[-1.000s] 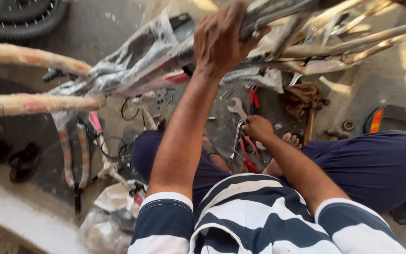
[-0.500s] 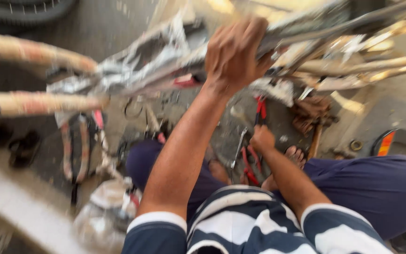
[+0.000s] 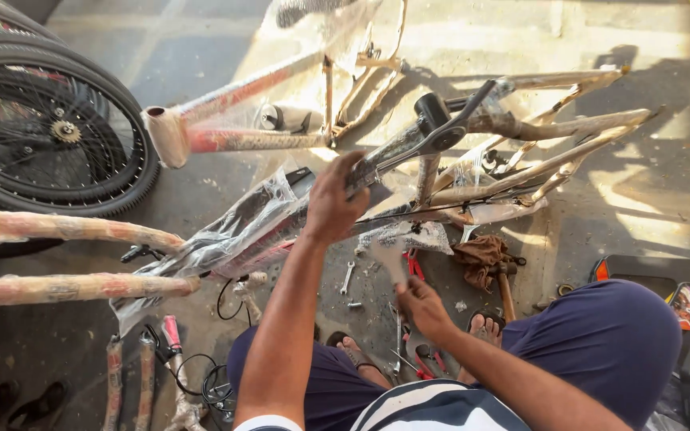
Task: The person is assembling a bicycle frame, specifically focusing on the crankset area. They use a wrench to tighten bolts on the crank arm and chainring, repeatedly adjusting and checking the fit of the components.
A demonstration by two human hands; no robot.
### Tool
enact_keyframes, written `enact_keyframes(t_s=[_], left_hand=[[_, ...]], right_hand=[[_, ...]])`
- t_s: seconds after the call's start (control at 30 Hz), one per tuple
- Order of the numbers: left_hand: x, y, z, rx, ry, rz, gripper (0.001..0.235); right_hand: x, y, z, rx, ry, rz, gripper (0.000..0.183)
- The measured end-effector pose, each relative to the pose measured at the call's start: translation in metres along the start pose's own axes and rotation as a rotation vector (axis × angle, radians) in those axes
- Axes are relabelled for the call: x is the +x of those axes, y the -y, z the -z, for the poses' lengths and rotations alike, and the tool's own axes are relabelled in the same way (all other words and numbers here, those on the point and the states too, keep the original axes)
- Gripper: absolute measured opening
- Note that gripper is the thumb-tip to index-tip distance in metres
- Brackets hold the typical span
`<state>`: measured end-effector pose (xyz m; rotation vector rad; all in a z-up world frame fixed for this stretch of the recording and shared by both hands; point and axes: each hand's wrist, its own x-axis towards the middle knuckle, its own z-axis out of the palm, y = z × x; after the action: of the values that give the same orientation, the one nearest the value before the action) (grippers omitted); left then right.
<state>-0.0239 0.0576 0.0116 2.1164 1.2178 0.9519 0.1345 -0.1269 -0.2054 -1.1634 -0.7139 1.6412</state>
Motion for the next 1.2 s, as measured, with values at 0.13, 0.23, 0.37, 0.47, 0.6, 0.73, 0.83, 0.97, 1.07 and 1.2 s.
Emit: enact_keyframes(t_s=[0.13,0.23,0.37,0.47,0.6,0.73,0.83,0.97,1.07,1.2], left_hand=[[-0.040,-0.005,-0.022,0.035,-0.459,-0.150,0.027],[-0.054,-0.025,-0.042,0.004,-0.396,-0.121,0.026],[-0.056,-0.064,-0.038,0.142,-0.186,-0.189,0.035],[-0.034,-0.079,-0.039,0.334,-0.056,-0.096,0.027],[-0.021,-0.083,-0.035,0.547,-0.123,-0.182,0.023],[-0.016,-0.080,-0.028,0.645,-0.216,-0.302,0.026],[-0.006,-0.083,-0.022,0.669,-0.203,-0.278,0.034],[0.016,-0.098,-0.005,0.608,-0.222,-0.253,0.036],[0.036,-0.113,0.002,0.385,-0.186,-0.261,0.036],[0.075,-0.125,-0.011,0.099,-0.127,-0.444,0.059]], right_hand=[[0.002,0.042,-0.007,0.285,-0.048,0.198,0.022],[0.007,0.073,-0.016,0.437,-0.099,0.195,0.024],[0.030,0.105,-0.045,0.680,0.086,0.351,0.027],[0.045,0.129,-0.073,0.500,0.122,0.541,0.040],[0.053,0.154,-0.101,0.742,0.067,0.208,0.050],[0.074,0.141,-0.109,0.927,0.295,0.361,0.048],[0.077,0.142,-0.115,1.038,0.545,0.501,0.051],[0.058,0.175,-0.128,0.956,0.330,0.336,0.053],[0.065,0.181,-0.132,0.926,0.210,0.330,0.059],[0.080,0.161,-0.115,0.826,0.265,0.468,0.066]])
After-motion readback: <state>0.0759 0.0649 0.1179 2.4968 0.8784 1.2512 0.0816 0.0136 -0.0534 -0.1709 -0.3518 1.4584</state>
